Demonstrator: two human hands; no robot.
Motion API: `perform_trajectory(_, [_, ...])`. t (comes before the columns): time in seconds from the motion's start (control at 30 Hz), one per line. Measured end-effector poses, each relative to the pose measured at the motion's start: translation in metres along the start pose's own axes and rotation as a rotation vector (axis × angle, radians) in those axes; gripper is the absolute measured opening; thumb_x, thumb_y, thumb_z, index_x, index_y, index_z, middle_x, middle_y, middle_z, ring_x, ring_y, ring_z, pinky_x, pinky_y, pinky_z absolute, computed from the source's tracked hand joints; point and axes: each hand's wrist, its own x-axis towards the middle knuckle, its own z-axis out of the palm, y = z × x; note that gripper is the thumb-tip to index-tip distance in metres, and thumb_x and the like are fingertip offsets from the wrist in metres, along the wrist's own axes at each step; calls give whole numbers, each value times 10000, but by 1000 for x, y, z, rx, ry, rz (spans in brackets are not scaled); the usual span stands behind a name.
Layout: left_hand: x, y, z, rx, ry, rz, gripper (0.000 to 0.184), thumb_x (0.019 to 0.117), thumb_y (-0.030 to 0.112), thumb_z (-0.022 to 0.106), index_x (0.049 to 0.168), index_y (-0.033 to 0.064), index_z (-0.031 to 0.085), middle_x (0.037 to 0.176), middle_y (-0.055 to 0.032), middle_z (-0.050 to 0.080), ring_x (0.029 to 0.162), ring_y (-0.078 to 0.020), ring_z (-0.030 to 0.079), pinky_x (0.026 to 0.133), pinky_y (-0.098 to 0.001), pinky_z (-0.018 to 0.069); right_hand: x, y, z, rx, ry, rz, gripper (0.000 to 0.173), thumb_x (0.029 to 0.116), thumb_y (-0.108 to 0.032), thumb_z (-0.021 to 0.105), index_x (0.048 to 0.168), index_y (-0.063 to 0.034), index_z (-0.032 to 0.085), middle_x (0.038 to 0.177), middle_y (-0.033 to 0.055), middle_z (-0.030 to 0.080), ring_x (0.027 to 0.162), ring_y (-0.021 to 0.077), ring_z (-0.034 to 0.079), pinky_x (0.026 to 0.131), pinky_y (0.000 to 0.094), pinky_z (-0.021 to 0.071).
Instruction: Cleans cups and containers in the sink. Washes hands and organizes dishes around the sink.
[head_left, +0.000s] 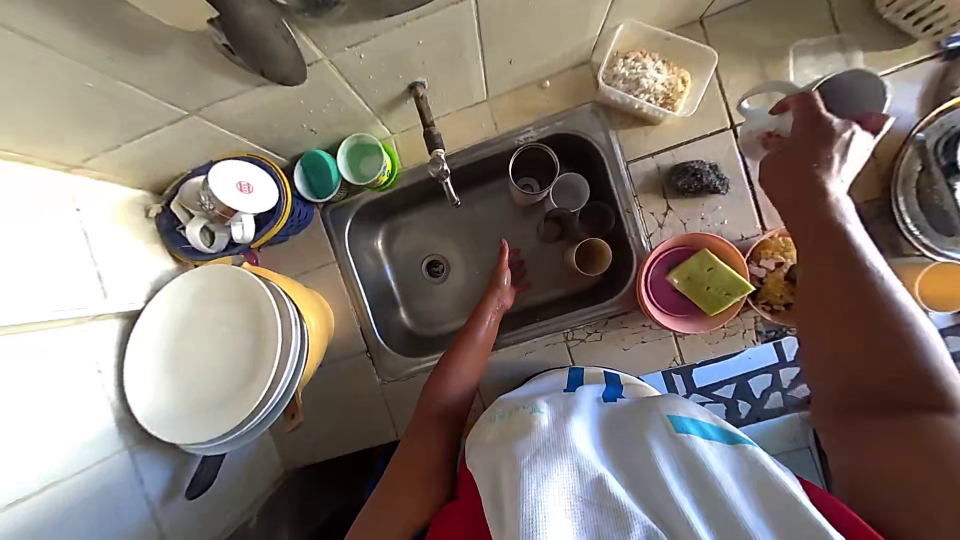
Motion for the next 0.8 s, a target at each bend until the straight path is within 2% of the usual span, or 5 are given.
perform_trajectory(0.2, [-46, 6, -4, -146, 87, 187, 759, 1036, 693, 223, 1576, 180, 365, 1517, -138, 494, 1286, -329, 575, 993, -535, 518, -108, -102, 1, 163, 30, -820, 221, 1042, -97, 532, 1159, -85, 719, 935, 198, 728, 932, 427, 693, 951, 639, 484])
perform_trajectory(0.33, [-68, 16, -10, -299, 274, 274, 795, 1017, 714, 67, 1598, 210, 267, 1562, -177, 402, 1331, -379, 498, 986, -607, 482, -145, -173, 85, 121, -495, -1164, 287, 1022, -74, 565, 1258, -160, 703, 952, 150, 723, 968, 360, 696, 1036, 591, 474])
perform_trajectory(0.57, [1, 9, -5, -138, 138, 176, 803, 1008, 739, 143, 1597, 215, 296, 1539, -140, 468, 1342, -316, 514, 1007, -581, 481, -126, -195, 213, 9, -740, -1014, 346, 1084, -203, 489, 1157, 65, 695, 1128, 259, 700, 1173, 424, 626, 1131, 571, 394])
perform_trajectory(0.67, [17, 14, 19, -188, 18, 289, 768, 1044, 666, 100, 1583, 156, 300, 1525, -118, 479, 1350, -251, 513, 1084, -509, 460, -125, -187, 183, -40, -569, -1051, 270, 1050, -83, 505, 1171, 45, 709, 1266, 249, 673, 1347, 425, 522, 1232, 591, 245])
perform_trajectory(0.8, [20, 23, 49, -158, 102, 192, 855, 985, 765, 79, 1592, 202, 294, 1569, -117, 434, 1371, -303, 488, 1035, -585, 456, -128, -119, 70, 325, -236, -844, 222, 987, -77, 600, 1158, -73, 743, 1286, 145, 697, 1310, 329, 593, 1156, 523, 420])
